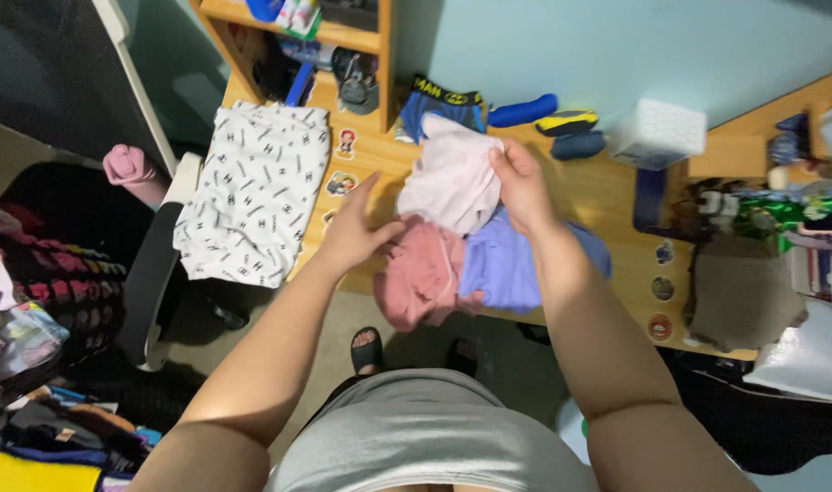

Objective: Folding various items of clothing including underwear and small garments on a desk.

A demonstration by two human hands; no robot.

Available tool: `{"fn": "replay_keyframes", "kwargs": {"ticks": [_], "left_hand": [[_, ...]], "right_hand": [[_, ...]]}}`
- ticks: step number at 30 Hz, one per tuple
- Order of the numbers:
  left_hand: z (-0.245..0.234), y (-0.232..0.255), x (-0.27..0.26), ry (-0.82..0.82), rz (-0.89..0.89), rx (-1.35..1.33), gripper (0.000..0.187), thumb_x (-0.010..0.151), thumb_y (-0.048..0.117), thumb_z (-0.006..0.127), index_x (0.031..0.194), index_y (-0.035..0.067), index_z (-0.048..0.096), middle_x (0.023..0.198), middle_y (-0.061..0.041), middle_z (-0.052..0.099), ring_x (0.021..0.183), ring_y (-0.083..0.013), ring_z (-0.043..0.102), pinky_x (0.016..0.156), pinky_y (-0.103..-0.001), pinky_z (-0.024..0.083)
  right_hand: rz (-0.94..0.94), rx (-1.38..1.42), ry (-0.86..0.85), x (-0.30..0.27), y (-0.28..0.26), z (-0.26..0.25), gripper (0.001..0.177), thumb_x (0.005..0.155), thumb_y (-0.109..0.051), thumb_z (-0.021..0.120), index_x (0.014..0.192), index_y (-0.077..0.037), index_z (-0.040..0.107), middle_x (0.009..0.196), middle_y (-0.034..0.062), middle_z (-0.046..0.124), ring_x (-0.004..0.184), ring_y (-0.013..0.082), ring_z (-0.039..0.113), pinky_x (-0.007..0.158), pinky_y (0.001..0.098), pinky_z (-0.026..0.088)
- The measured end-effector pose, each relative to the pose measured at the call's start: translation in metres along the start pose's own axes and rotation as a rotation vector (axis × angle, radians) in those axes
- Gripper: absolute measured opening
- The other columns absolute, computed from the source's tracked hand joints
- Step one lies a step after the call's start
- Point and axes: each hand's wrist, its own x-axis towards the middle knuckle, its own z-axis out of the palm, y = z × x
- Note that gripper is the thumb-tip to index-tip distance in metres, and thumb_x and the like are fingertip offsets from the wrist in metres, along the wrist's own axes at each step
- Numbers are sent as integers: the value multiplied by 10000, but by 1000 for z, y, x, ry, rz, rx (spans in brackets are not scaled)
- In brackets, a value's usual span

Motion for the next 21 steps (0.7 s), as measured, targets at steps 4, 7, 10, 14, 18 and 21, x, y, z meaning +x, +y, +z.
{"fn": "replay_keyframes", "kwargs": {"ticks": [4,7,10,14,18,21], "left_hand": [[24,62,43,-17,42,5,990,660,263,873,1506,19,420,1355,-292,528,1216,-449,545,1015,-458,461],[44,66,70,171,188,58,561,856,210,792,1364,33,635,1320,-231,674,1203,-376,641,1018,-400,524],[31,101,87,-184,-116,-617,413,946,305,710,1241,16,721,1112,-124,771,974,-173,680,889,-325,544],[-8,148,82,-252,-306,-369,408,931,338,750,1170,7,752,1013,-107,789,843,-158,715,775,-320,574],[6,54,68,-39,-277,402,571,879,410,843,1266,29,667,1068,-249,725,964,-348,685,828,-429,537],[46,23,32,-230,-629,36,535,854,290,668,1326,49,596,1098,-192,731,886,-415,794,752,-514,643]], "right_hand": [[-99,461,-184,-23,-127,-10,108,1108,-96,525,1184,-37,574,1232,107,662,1198,214,626,1118,401,494],[-183,575,-108,-41,-199,-37,69,1126,-122,506,1142,-55,508,1238,144,629,1233,302,621,1149,514,517],[-186,493,18,-78,-257,-55,380,1008,-258,427,1257,3,545,1283,203,659,1267,318,632,1174,465,495],[7,480,231,-105,-243,-92,441,1014,-304,415,1290,15,541,1207,179,683,1193,277,659,1100,409,520],[-102,441,161,-99,-49,-182,150,1013,-31,538,1159,-52,511,948,53,555,842,199,550,730,399,493],[271,-394,263,-118,78,-177,510,929,-139,712,1307,-5,397,1135,157,491,958,245,514,773,411,452]]}}
